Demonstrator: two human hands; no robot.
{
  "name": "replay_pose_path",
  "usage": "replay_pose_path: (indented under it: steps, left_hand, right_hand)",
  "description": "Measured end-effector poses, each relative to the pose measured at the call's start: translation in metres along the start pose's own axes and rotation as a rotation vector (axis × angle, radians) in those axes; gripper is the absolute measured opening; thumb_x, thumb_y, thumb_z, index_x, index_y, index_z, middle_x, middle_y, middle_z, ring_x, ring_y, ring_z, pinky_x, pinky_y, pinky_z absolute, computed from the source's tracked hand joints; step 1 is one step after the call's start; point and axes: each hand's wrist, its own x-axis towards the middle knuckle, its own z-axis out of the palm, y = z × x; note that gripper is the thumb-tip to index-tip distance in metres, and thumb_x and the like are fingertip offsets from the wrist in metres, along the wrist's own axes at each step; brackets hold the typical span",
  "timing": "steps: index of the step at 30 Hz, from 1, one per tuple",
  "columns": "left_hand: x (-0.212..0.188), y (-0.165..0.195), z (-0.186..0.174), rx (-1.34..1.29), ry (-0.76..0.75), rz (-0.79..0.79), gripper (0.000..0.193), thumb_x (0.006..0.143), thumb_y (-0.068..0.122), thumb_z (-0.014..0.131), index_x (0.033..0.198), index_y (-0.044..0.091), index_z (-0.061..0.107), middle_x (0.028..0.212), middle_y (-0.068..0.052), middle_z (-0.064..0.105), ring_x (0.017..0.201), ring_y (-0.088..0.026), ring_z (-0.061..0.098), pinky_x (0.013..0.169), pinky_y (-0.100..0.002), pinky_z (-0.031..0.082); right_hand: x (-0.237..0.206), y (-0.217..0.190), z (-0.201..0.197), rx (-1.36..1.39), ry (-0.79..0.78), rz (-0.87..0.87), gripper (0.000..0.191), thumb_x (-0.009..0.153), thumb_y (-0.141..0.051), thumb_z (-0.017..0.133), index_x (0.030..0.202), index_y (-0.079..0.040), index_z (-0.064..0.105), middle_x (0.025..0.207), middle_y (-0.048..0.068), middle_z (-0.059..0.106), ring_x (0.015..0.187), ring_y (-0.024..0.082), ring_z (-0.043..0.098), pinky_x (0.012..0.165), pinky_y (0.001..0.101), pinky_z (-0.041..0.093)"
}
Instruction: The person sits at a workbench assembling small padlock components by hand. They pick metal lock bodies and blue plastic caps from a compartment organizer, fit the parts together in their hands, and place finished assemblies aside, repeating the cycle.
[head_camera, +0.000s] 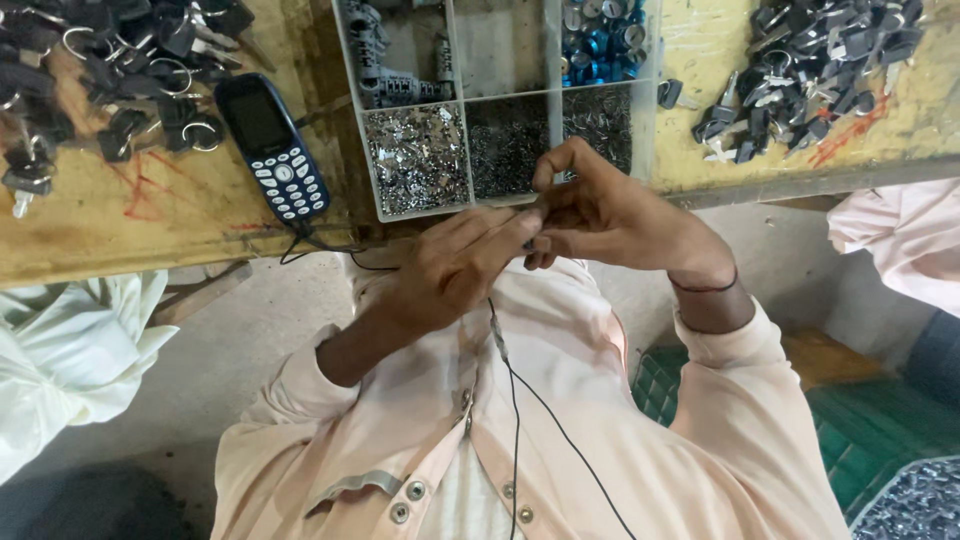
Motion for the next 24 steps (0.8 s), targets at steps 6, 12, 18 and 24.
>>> replay_pose_path:
  steps: [6, 12, 18, 24]
  left_hand:
    - [0.004, 0.013, 0.012, -0.046, 0.195, -0.181, 0.047, 0.092, -0.005, 0.079, 0.134, 0.010, 0.066, 0.117, -0.003, 0.076, 0.100, -0.022, 0.062, 0.081, -0.032, 0.055]
    - [0.019, 0.018, 0.003, 0.030, 0.209, -0.084, 0.041, 0.087, 0.000, 0.083, 0.124, 0.007, 0.067, 0.113, -0.006, 0.074, 0.100, -0.025, 0.061, 0.087, -0.039, 0.052]
    - [0.025, 0.010, -0.014, -0.100, 0.246, -0.110, 0.042, 0.090, -0.013, 0.072, 0.126, 0.007, 0.065, 0.120, -0.008, 0.071, 0.107, -0.023, 0.070, 0.090, -0.036, 0.057]
    - [0.022, 0.010, -0.012, -0.071, 0.230, -0.143, 0.044, 0.087, -0.016, 0.073, 0.126, 0.004, 0.064, 0.109, -0.009, 0.070, 0.097, -0.024, 0.071, 0.083, -0.037, 0.057]
  right_hand:
    - [0.006, -0.001, 0.036, 0.234, 0.110, -0.095, 0.038, 0.106, 0.004, 0.064, 0.128, -0.003, 0.035, 0.106, 0.008, 0.060, 0.098, 0.018, 0.067, 0.082, 0.0358, 0.062]
    - [-0.021, -0.039, 0.003, -0.678, 0.290, -0.355, 0.028, 0.098, 0.009, 0.058, 0.125, 0.001, 0.057, 0.104, 0.009, 0.067, 0.084, 0.022, 0.072, 0.070, 0.0353, 0.065]
    - [-0.028, -0.007, -0.064, -1.295, 0.815, -0.258, 0.024, 0.102, 0.003, 0.075, 0.117, 0.004, 0.057, 0.104, 0.018, 0.066, 0.077, 0.020, 0.066, 0.064, 0.0349, 0.052]
    - [-0.026, -0.026, -0.029, -0.215, 0.813, -0.364, 0.019, 0.106, 0.001, 0.066, 0.123, 0.001, 0.059, 0.090, 0.008, 0.065, 0.072, 0.010, 0.064, 0.063, 0.0248, 0.051]
